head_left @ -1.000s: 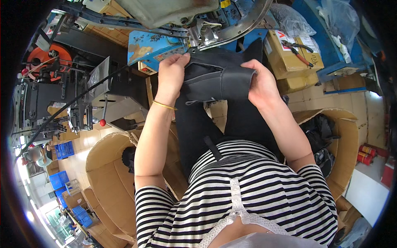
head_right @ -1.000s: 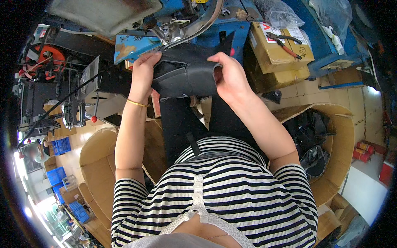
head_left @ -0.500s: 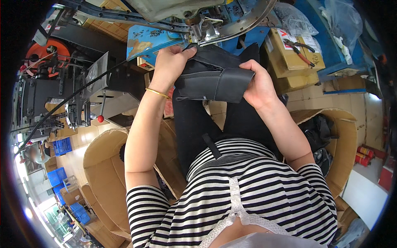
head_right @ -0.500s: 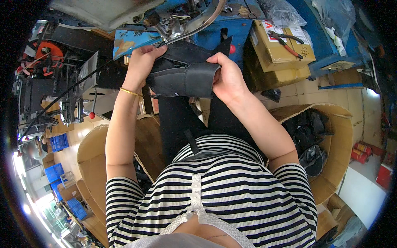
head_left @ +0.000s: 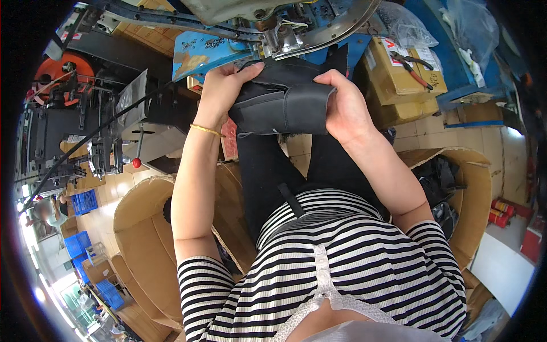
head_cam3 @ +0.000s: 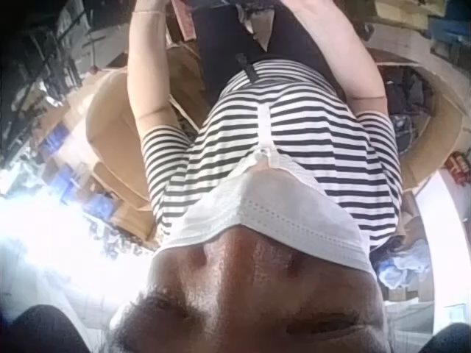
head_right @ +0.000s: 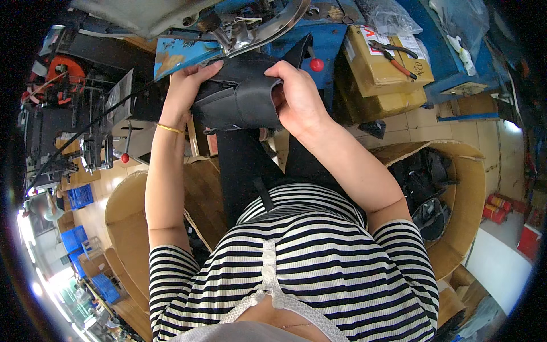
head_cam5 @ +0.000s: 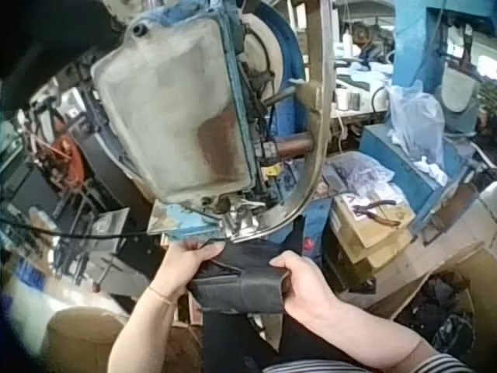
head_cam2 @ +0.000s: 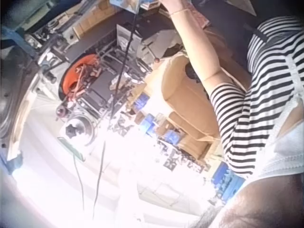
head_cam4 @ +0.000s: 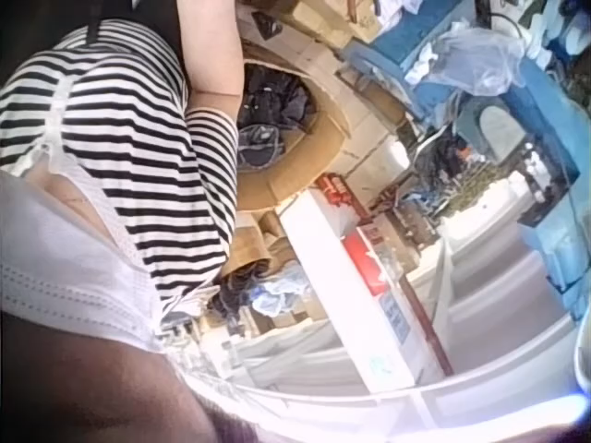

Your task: Inspecting, stretching, and preparing shoe upper leather components near a lasting machinery unit.

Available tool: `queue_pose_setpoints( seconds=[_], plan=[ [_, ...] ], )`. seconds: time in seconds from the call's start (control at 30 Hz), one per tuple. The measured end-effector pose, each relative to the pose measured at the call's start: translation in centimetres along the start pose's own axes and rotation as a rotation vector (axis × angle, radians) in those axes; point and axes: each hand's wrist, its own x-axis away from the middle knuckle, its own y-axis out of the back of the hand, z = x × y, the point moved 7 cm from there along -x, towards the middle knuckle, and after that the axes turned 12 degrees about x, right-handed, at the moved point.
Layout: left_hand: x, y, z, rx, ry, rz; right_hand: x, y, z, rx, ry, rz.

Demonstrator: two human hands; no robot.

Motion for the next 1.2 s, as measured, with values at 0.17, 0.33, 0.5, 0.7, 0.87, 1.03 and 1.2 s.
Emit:
queue_pose_setpoints(
  seconds=[0.17,0.33,0.5,0.7,0.87,1.03,1.2],
  plan=[
    [-0.5,0.0,-1.6,-0.312,-0.069,-0.019,0.1,1.0,-1.0,-0.014,-0.028,0.01],
    [-0.5,0.1,-1.7,-0.391,-0.071,-0.068,0.4,0.6,-1.1,-0.044,-0.031,-0.026],
    [-1.6,0.4,-0.1,-0.37,0.071,0.034,0.7,-0.2,-0.6,-0.08,-0.011,-0.043],
    [-2.2,-1.6,-2.6,-0.381,-0.131,0.199,0.5,0.2,-0.3,-0.048,0.007,-0.056],
    [-1.7,-1.4,0.3,-0.043,0.202,0.119,1.4,-1.0,1.0,0.016,0.052,-0.008],
    [-2.2,-1.4,1.2,-0.03,0.293,0.18,0.6,-0.1,0.5,0.04,0.028,-0.003],
    [-1.4,-1.8,0.1,-0.088,0.259,0.123,0.3,0.6,0.1,0.018,0.015,-0.003]
  ],
)
